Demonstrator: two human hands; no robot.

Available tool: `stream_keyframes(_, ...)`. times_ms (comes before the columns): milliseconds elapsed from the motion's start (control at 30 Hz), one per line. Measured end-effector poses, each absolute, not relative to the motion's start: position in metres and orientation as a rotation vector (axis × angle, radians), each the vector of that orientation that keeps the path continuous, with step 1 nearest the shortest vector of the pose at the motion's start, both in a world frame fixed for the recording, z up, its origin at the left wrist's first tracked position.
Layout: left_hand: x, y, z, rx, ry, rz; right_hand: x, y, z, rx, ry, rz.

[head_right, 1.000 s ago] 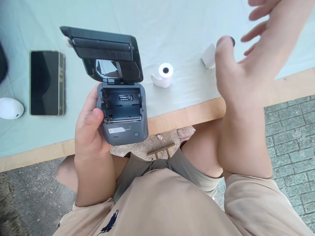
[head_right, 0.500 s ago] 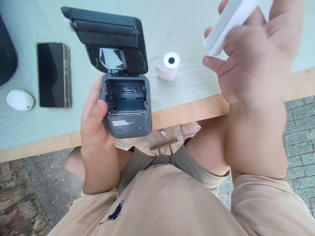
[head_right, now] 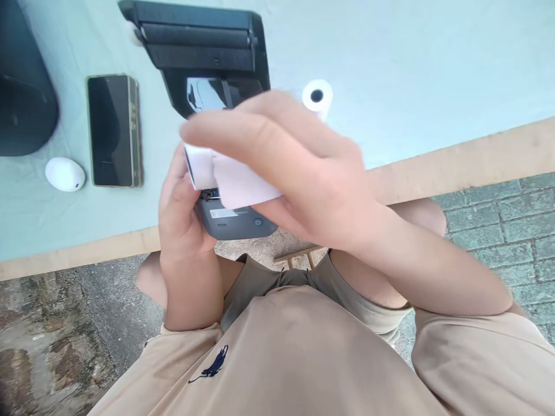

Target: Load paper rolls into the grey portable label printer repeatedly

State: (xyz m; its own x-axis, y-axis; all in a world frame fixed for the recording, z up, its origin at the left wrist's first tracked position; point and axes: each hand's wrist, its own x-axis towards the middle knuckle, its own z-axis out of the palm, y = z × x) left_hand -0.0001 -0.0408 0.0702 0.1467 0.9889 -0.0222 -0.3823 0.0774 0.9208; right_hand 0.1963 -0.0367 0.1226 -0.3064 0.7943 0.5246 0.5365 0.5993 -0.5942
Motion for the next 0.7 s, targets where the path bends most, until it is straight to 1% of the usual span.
stream_keyframes(100,-0.001,-0.042,0.071,0.931,0.830,1.235,0.186,-0.035,0.116,-1.047,-2.021,0.217)
stream_keyframes(267,-0.003,-0.039,0.062,0.947,0.791,1.209,0.192,-0.029,0.105,-1.118,-2.117,0.134)
stream_keyframes(367,-0.003,-0.038,0.057,0.984,0.706,1.248,0.198,-0.023,0.101,-1.029,-2.132,0.055)
stream_keyframes(467,-0.003,-0.038,0.059,0.942,0.706,1.203,0.197,-0.022,0.099,-0.915,-2.132,-0.074)
stream_keyframes(533,-0.004,-0.036,0.058,0.933,0.725,1.202,0.193,-0.025,0.098,-0.846,-2.123,-0.080)
stream_keyframes(700,-0.010,-0.033,0.040,1.067,0.678,1.244,0.190,-0.032,0.094,-0.764,-2.174,0.052)
